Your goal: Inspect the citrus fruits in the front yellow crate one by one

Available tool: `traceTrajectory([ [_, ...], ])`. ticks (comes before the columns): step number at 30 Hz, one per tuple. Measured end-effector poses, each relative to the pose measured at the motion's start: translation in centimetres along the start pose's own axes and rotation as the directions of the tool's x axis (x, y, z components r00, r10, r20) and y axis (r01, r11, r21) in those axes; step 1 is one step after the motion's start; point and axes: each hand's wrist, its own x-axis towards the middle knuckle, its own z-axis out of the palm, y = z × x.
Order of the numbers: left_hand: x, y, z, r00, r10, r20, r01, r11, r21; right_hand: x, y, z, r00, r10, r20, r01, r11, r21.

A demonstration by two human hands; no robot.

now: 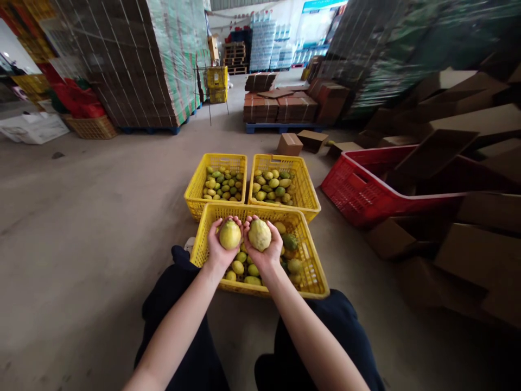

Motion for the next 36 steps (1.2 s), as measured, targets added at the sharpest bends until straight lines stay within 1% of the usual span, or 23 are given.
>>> traceTrajectory([
  [4, 0.0, 0.0, -0.2, 1.000, 0.009, -0.006, -0.009, 0.999, 0.033, -0.2, 0.0, 0.0, 1.000, 0.001, -0.004, -0.001, 1.000, -0.021],
  [7, -0.1, 0.0, -0.4, 1.000, -0.011, -0.006, 0.011, 0.999, 0.043, -0.6, 0.0, -0.6, 1.000, 0.006, -0.010, -0.006, 0.999, -0.039],
  [10, -0.3, -0.2, -0.3, 0.999, -0.018, -0.037, 0.019, 0.999, 0.028, -1.1, -0.1, -1.2, 0.999, 0.021, -0.037, -0.024, 0.998, -0.061],
  [13, -0.6, -0.3, -0.1, 0.998, -0.021, -0.052, 0.024, 0.998, 0.056, -1.8, -0.1, -1.5, 0.998, 0.016, -0.054, -0.020, 0.996, -0.084],
  [18, -1.1, -0.4, -0.1, 0.998, -0.041, -0.037, 0.044, 0.996, 0.080, -2.5, -0.1, -1.1, 0.998, -0.005, -0.056, 0.000, 0.996, -0.091],
  [22, -1.1, -0.3, -0.3, 0.999, -0.033, 0.004, 0.032, 0.996, 0.081, -2.7, 0.0, -0.9, 0.999, -0.007, -0.034, 0.003, 0.995, -0.105],
  [29, -0.8, -0.5, -0.8, 0.998, -0.064, 0.023, 0.062, 0.994, 0.088, -3.4, 0.0, -0.9, 0.997, -0.033, -0.067, 0.025, 0.991, -0.129],
  [36, -0.9, -0.6, -0.4, 0.997, -0.077, -0.010, 0.077, 0.995, 0.060, -3.3, -0.4, -1.1, 0.997, -0.032, -0.066, 0.024, 0.992, -0.122],
])
